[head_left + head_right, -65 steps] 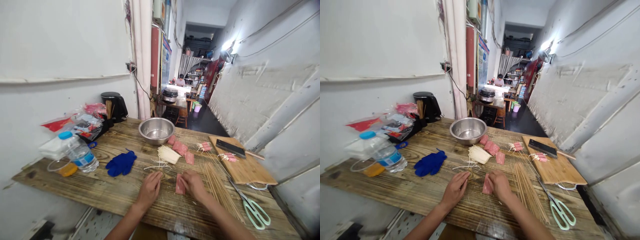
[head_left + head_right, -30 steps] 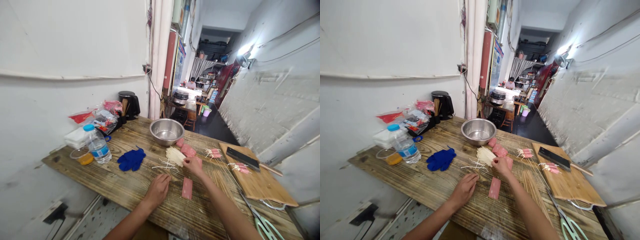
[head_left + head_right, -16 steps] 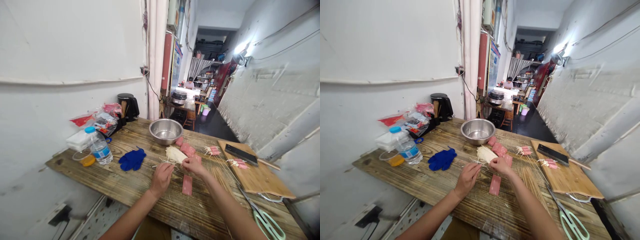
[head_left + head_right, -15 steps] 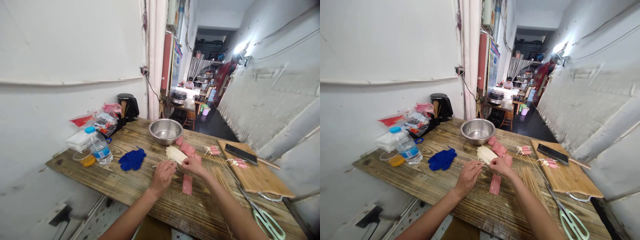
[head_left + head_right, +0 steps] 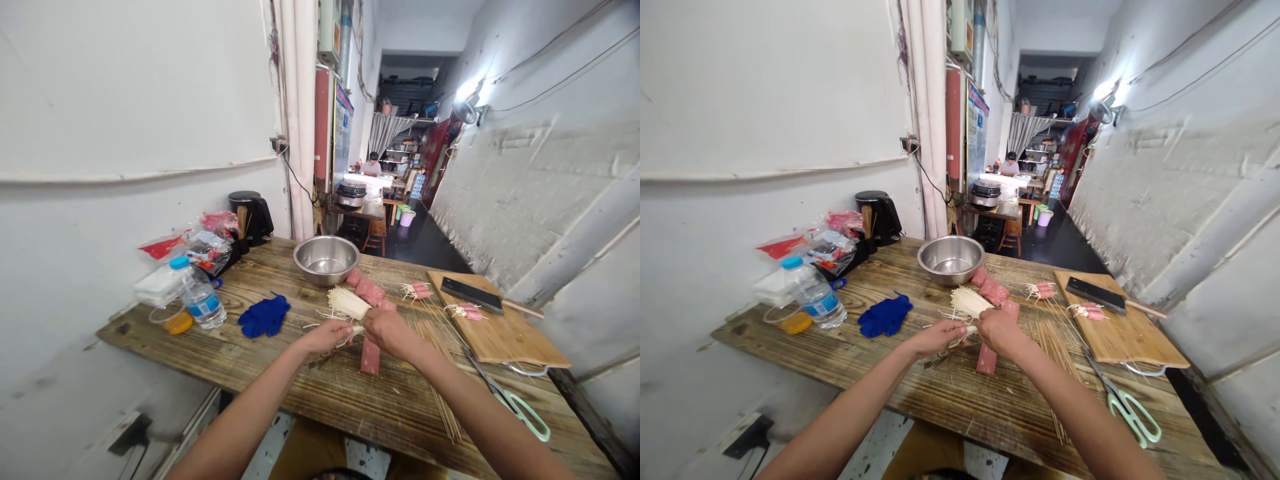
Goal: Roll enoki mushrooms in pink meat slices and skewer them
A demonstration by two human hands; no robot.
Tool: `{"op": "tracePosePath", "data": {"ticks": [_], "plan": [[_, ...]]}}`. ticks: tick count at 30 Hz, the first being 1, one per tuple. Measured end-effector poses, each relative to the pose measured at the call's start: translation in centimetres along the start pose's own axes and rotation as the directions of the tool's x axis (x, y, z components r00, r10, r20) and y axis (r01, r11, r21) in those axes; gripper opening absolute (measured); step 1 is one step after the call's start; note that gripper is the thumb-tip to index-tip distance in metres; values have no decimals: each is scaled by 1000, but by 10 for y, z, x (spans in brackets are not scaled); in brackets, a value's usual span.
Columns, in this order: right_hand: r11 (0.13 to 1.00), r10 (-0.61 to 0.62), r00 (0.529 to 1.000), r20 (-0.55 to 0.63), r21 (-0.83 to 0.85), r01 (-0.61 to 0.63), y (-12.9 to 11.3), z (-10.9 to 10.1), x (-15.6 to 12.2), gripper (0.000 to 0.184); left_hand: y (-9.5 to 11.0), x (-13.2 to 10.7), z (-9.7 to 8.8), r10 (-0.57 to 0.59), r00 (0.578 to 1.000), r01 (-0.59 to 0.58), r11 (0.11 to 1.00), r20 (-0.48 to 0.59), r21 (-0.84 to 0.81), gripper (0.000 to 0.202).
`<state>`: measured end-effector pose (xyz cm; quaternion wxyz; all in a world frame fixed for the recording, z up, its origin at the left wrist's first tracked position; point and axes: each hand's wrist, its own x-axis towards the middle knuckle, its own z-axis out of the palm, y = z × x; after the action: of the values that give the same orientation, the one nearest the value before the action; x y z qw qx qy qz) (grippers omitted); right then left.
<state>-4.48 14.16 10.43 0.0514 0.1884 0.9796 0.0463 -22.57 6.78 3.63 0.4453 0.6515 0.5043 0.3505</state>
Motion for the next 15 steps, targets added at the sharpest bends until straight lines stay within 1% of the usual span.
{"op": "tracePosePath", "data": {"ticks": [3, 5, 10, 15], "plan": [[1000, 13, 999, -41, 10, -12, 3, 7, -7, 20, 10, -1, 5, -40, 998, 43, 997, 41, -71, 52], [999, 33, 997, -70, -1, -33, 5, 10, -11, 19, 19, -1, 7, -40, 998, 43, 995, 45, -88, 53], [997, 55, 986, -160, -39, -62, 5, 10, -21, 20, 39, -2, 8, -35, 999, 35, 992, -1, -125, 55], [998, 41, 966, -255, -38, -52, 4, 11, -26, 18, 45, -7, 8, -73, 995, 70, 997, -70, -43, 45]]}}
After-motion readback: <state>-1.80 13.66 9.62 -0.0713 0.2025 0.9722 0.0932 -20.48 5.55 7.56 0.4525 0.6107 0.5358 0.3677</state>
